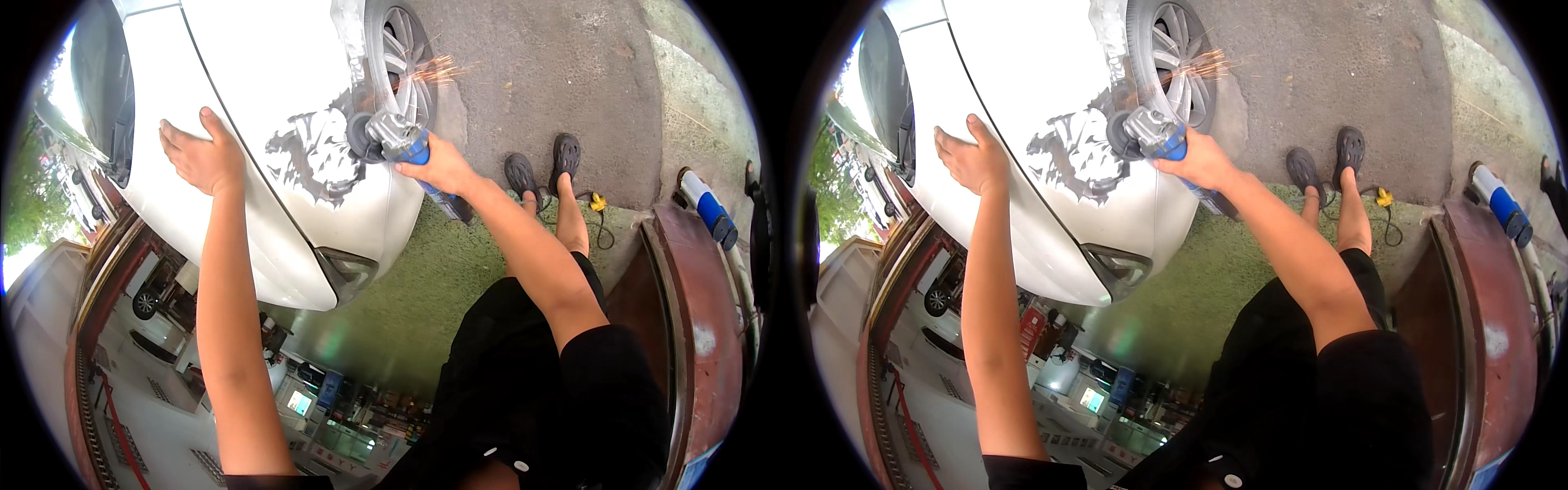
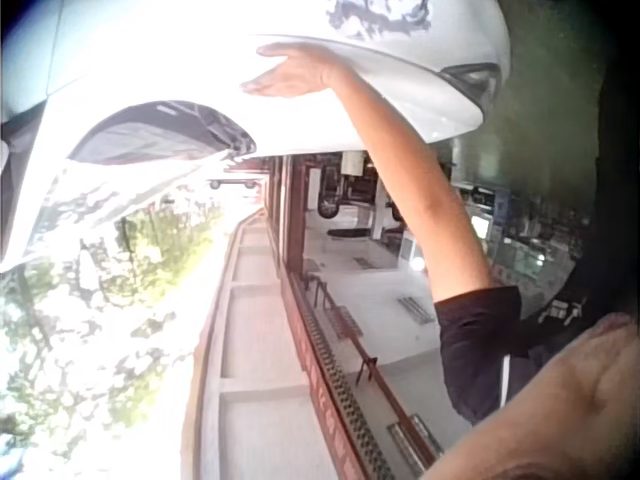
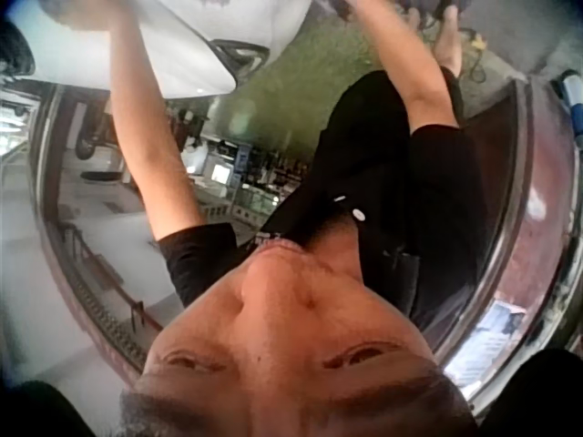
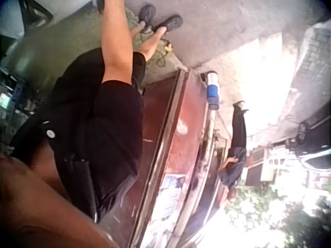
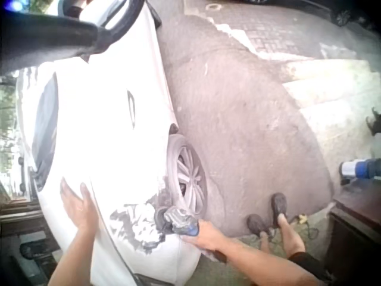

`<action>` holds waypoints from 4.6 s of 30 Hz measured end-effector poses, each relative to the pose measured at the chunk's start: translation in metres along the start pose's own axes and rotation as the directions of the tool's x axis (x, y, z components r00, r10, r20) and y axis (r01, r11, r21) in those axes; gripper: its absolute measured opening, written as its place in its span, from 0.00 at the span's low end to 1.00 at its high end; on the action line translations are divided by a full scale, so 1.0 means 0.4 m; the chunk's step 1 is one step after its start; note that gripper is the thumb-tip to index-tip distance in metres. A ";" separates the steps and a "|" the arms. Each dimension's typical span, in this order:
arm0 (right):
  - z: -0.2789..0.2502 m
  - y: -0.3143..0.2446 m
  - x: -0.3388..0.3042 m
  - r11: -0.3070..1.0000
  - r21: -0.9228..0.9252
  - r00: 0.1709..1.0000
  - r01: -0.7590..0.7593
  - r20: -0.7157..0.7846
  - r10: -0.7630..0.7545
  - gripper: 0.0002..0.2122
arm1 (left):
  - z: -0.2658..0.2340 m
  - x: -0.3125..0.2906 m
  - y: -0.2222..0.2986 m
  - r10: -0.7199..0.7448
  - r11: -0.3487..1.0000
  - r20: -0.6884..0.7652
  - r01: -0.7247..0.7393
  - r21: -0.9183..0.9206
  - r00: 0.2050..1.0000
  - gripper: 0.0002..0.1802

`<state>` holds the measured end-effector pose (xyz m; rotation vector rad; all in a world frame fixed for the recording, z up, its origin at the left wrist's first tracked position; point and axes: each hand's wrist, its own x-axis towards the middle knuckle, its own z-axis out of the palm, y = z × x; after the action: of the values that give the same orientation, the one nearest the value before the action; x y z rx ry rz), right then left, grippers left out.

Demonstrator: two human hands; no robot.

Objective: The person uses an angle grinder to remove paint and smooth a damaged area on the front fender of a white car. They hold the car body with their left hand while operating the grinder with their right hand, generating sparks as they work on the surface.

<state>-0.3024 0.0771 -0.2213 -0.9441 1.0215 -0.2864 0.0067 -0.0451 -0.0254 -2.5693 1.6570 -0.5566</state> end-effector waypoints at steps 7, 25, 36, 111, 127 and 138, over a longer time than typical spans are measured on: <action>0.065 -0.029 -0.080 0.946 -0.312 0.995 -0.087 0.026 0.100 0.39 | 0.001 0.001 -0.008 -0.002 1.000 0.005 0.002 0.006 1.000 0.49; 0.056 -0.194 -0.026 0.949 -0.316 0.998 0.011 -0.051 -0.029 0.39 | 0.011 -0.001 -0.015 0.042 0.999 -0.037 -0.043 -0.025 0.998 0.47; 0.051 -0.174 -0.033 0.937 -0.348 1.000 0.019 -0.015 -0.026 0.38 | 0.007 -0.004 -0.022 0.031 0.999 -0.039 -0.031 -0.016 0.999 0.48; 0.114 -0.157 -0.101 0.615 0.665 0.905 -0.425 0.324 0.275 0.24 | 0.008 0.000 -0.003 -0.001 1.000 0.023 0.001 0.021 1.000 0.49; 0.075 -0.147 -0.097 0.888 0.338 0.945 -0.311 0.207 0.252 0.24 | 0.001 0.000 0.001 0.022 0.999 0.025 -0.021 -0.037 0.999 0.49; 0.094 -0.128 -0.098 0.925 0.283 0.959 -0.255 0.193 0.205 0.25 | 0.001 -0.002 -0.010 0.024 1.000 0.008 -0.024 -0.002 1.000 0.50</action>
<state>-0.2816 0.0907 -0.1512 -0.5499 0.8986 -0.1614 0.0101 -0.0429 -0.0250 -2.5463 1.6837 -0.5427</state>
